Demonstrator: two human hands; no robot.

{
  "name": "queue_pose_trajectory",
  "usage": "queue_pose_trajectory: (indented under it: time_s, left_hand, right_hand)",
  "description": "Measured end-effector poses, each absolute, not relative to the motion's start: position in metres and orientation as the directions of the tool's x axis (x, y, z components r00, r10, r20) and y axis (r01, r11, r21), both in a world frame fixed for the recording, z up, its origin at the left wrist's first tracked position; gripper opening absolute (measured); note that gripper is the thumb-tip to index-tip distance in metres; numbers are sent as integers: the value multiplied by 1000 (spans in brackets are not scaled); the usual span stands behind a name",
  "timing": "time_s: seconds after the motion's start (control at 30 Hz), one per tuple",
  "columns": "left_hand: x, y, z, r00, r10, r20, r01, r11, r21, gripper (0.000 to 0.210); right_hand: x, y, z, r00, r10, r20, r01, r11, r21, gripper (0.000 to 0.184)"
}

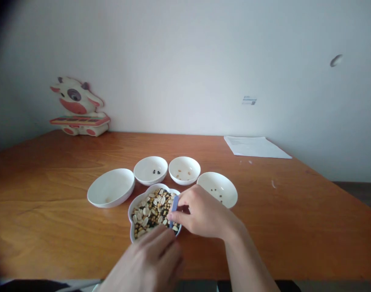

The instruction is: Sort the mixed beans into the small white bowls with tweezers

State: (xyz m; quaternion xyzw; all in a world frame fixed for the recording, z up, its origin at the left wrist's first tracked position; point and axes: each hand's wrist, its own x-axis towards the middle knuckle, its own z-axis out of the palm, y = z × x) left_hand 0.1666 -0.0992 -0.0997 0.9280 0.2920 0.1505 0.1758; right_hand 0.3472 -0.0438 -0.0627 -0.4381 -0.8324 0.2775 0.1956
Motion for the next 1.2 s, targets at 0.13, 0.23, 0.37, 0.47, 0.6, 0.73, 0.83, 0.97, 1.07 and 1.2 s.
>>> queue_pose_trajectory:
  time_s: [0.13, 0.23, 0.37, 0.47, 0.6, 0.73, 0.83, 0.97, 1.07, 1.2]
  left_hand:
    - [139, -60, -91, 584, 689, 428, 610, -721, 328, 17]
    - [127, -47, -96, 474, 740, 477, 675, -654, 342, 15]
    - [124, -44, -109, 478, 738, 476, 694, -650, 311, 17]
    - [125, -46, -116, 492, 746, 448, 690, -648, 322, 21]
    - [126, -45, -120, 486, 768, 417, 652, -637, 412, 22]
    - [124, -44, -122, 474, 770, 427, 613, -637, 468, 22]
    - [122, -44, -121, 481, 760, 437, 600, -649, 468, 22]
    - [121, -43, -121, 486, 751, 448, 595, -659, 460, 20]
    - [121, -43, -122, 487, 750, 448, 586, -660, 470, 20]
    - [121, -43, -125, 453, 771, 447, 570, -636, 520, 22]
  right_hand:
    - [337, -39, -75, -524, 848, 76, 640, 452, -622, 21]
    - [336, -38, -73, -440, 884, 160, 660, 439, -609, 21]
    - [337, -40, -66, -438, 879, 189, 626, 450, -637, 19]
    - [336, -40, -67, -500, 857, 124, 620, 455, -640, 17]
    - [335, -38, -70, -472, 873, 125, 674, 449, -587, 19]
    - [337, -38, -69, -433, 883, 182, 681, 452, -576, 22]
    - [339, -38, -68, -440, 883, 161, 686, 446, -575, 23]
    - [340, -36, -70, -401, 897, 188, 709, 433, -556, 25]
    - [339, -34, -72, -389, 899, 201, 714, 432, -550, 23]
    - [336, -32, -75, -401, 892, 211, 704, 447, -551, 21]
